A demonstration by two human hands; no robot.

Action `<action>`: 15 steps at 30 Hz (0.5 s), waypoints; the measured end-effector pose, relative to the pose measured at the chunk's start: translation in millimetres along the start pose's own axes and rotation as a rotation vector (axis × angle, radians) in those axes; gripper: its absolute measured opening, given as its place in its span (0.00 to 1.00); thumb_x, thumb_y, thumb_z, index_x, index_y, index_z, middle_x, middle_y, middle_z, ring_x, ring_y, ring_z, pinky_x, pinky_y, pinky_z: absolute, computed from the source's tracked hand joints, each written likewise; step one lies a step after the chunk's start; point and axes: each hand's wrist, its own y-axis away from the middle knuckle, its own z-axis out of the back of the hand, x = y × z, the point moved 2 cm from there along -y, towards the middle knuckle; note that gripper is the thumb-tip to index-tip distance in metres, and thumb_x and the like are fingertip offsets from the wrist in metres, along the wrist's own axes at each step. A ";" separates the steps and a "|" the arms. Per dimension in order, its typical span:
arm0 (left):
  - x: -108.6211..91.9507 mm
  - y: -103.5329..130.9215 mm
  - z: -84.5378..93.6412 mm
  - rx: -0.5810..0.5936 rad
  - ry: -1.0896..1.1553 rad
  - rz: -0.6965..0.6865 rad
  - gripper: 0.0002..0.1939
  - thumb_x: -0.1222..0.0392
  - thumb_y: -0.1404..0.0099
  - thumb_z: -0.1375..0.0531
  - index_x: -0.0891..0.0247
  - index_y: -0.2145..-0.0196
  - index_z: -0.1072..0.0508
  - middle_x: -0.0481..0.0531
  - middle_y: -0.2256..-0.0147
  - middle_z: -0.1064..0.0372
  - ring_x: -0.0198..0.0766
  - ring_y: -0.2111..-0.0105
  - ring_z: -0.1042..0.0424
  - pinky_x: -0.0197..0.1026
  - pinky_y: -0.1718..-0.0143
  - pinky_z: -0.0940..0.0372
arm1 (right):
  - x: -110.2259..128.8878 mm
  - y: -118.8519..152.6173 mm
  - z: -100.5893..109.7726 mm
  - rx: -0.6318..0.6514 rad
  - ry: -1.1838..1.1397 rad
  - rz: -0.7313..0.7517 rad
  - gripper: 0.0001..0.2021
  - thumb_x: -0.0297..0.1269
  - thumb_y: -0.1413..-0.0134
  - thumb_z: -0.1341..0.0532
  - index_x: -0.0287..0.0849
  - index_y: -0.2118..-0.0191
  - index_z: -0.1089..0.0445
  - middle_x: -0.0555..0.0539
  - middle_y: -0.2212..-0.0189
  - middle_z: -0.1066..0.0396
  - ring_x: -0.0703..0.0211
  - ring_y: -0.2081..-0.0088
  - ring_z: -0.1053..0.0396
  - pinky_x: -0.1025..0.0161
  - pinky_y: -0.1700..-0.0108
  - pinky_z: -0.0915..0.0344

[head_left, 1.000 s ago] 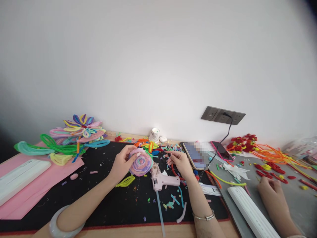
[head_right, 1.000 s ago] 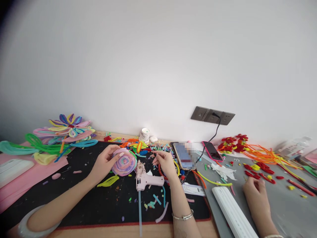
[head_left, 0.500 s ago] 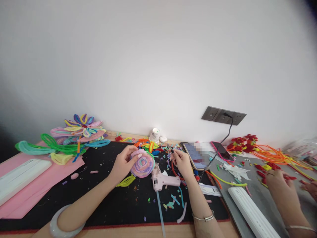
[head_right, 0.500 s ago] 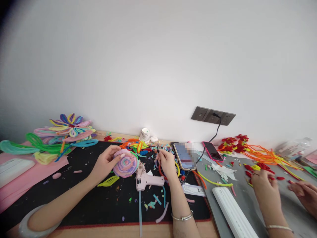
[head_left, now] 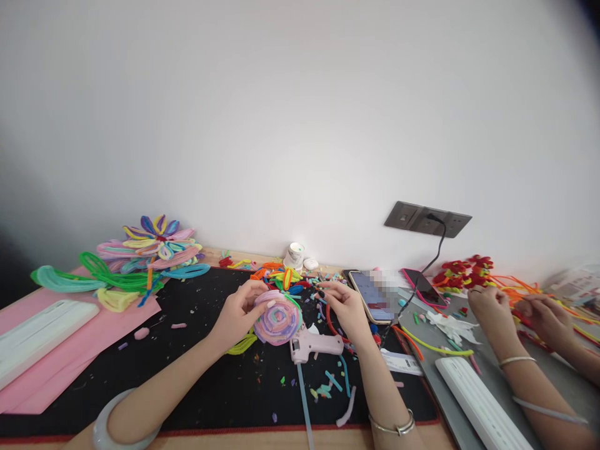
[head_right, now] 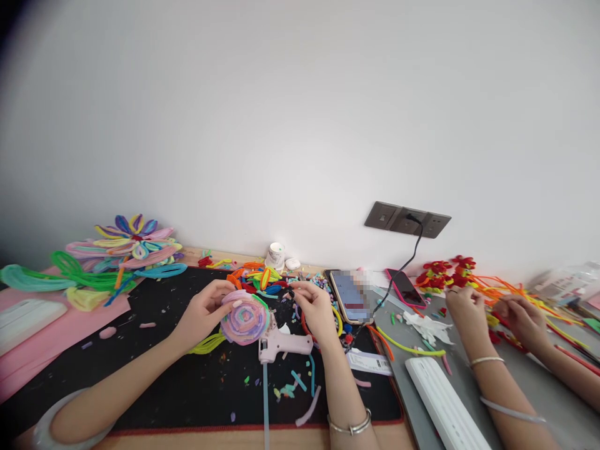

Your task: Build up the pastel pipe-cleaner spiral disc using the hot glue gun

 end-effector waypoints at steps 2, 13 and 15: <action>1.1 0.6 -0.5 0.007 0.002 -0.004 0.14 0.54 0.40 0.37 0.60 0.59 0.32 0.54 0.62 0.23 0.45 0.61 0.23 0.43 0.63 0.31 | 3.4 1.9 -1.9 0.009 -0.017 -0.021 0.08 0.38 0.53 0.36 0.42 0.67 0.23 0.47 0.76 0.24 0.57 0.73 0.29 0.63 0.70 0.36; -5.2 1.4 -0.8 0.000 -0.038 -0.051 0.12 0.54 0.40 0.38 0.60 0.59 0.28 0.55 0.62 0.22 0.46 0.62 0.22 0.43 0.62 0.28 | 30.0 -16.9 -17.0 0.272 0.039 -0.005 0.11 0.38 0.51 0.36 0.40 0.62 0.20 0.47 0.73 0.24 0.61 0.73 0.32 0.65 0.71 0.39; -6.3 1.2 -1.1 -0.001 -0.045 -0.075 0.11 0.55 0.39 0.39 0.61 0.61 0.27 0.55 0.62 0.23 0.45 0.62 0.22 0.42 0.61 0.28 | 42.2 -23.3 -20.3 0.349 0.105 0.004 0.12 0.38 0.51 0.36 0.37 0.62 0.21 0.47 0.73 0.24 0.63 0.76 0.35 0.67 0.74 0.40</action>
